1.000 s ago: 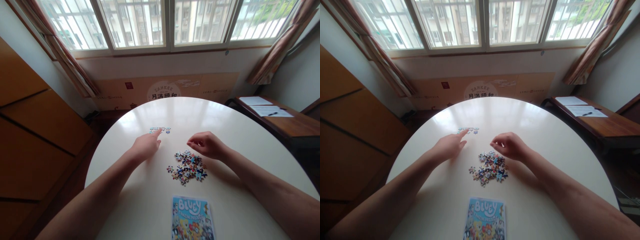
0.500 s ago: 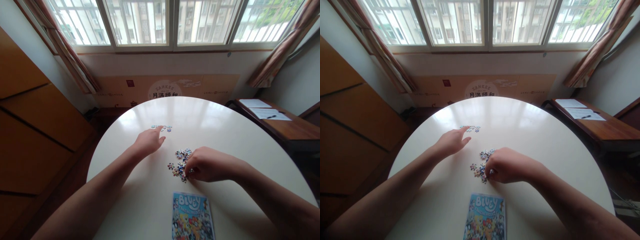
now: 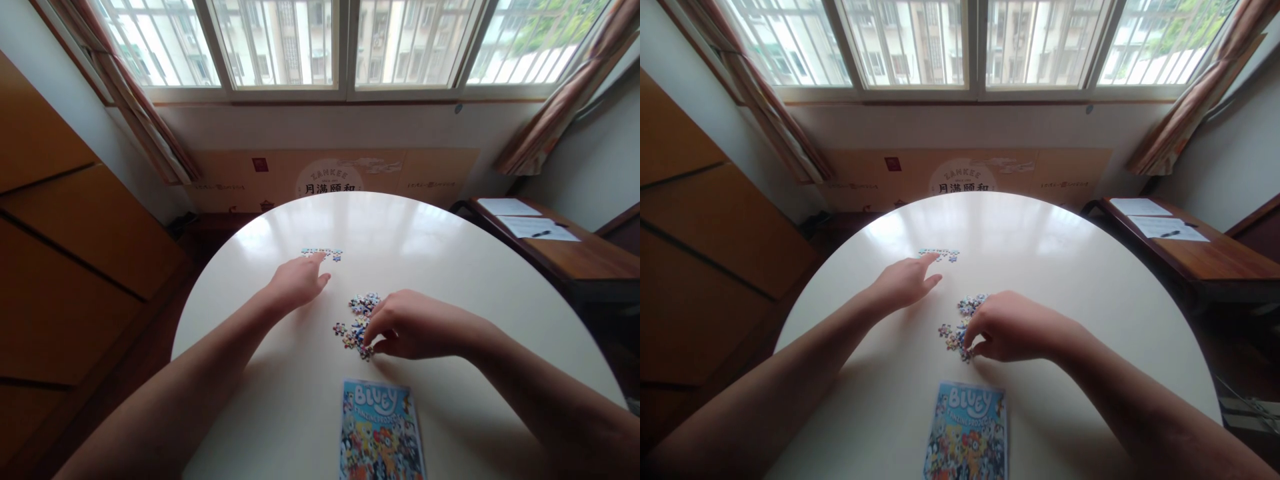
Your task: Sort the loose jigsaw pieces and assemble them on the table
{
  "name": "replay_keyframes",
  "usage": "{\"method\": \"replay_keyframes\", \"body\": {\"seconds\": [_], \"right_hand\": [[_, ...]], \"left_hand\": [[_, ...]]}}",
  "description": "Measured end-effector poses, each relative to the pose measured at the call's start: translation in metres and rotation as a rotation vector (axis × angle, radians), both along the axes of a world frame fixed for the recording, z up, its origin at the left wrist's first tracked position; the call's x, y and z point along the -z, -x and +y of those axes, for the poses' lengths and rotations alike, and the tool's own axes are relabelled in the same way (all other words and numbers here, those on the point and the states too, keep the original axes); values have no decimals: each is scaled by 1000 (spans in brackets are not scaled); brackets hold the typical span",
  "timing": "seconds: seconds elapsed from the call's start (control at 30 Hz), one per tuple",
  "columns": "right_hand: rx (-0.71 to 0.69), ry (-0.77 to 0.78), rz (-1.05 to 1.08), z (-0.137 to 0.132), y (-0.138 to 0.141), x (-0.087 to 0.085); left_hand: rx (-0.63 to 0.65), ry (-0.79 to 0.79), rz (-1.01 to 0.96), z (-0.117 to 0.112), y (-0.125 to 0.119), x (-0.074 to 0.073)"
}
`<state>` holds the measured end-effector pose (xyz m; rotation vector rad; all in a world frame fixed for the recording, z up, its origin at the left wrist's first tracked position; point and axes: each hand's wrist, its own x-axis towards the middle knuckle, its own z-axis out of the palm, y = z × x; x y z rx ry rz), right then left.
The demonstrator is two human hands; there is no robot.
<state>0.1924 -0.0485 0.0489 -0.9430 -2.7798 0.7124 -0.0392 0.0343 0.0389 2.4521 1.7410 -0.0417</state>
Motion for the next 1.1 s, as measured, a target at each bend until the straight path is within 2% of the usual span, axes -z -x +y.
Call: {"method": "replay_keyframes", "body": {"seconds": [0.1,0.3,0.7,0.9,1.1], "right_hand": [[-27,6,-16,-3,3,2],[40,-62,-91,-2,-3,4],[51,-155,-139,-5,1,-1],[-24,-92,-19,-6,5,3],[2,-121,-71,-9,3,6]], "left_hand": [[2,-4,1,0,0,0],[12,-6,6,2,1,3],[26,6,7,0,0,2],[48,3,-4,1,0,3],[55,-16,-7,1,-2,1]]}}
